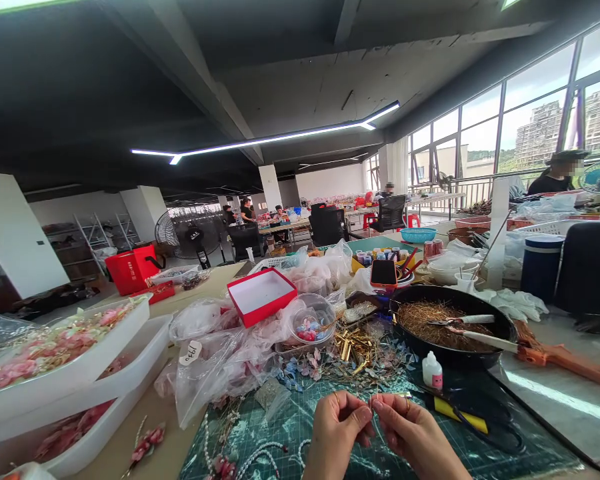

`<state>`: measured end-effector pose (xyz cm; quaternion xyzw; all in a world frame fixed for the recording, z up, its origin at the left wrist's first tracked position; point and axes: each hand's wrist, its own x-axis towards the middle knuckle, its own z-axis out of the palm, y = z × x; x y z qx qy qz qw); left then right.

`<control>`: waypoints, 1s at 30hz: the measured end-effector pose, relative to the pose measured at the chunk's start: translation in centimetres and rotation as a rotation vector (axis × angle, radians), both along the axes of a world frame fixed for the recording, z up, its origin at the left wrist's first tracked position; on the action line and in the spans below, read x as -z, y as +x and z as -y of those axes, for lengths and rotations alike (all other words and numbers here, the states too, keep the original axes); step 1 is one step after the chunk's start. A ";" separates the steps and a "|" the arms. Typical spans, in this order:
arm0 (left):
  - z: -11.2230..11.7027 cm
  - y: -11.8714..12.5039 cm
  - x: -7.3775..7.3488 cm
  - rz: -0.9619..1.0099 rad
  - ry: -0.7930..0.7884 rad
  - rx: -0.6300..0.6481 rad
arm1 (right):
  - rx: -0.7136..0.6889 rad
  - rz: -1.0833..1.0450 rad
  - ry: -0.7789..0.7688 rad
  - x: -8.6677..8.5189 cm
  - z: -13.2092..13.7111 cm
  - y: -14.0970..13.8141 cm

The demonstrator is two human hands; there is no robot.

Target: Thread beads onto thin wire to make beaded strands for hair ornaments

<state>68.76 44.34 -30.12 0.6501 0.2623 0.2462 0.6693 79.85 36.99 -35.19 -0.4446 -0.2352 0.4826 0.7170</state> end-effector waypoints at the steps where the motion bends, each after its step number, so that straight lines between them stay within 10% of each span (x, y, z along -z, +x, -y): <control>1: 0.0 0.0 0.0 -0.006 0.005 0.001 | 0.005 0.016 -0.015 0.0 -0.1 0.0; 18: -0.3 -0.2 0.2 0.031 -0.083 -0.061 | 0.113 0.215 -0.053 0.0 -0.4 -0.4; 30: -1.0 -1.0 0.5 -0.069 -0.128 0.143 | 0.085 0.289 -0.031 -2.4 0.7 0.5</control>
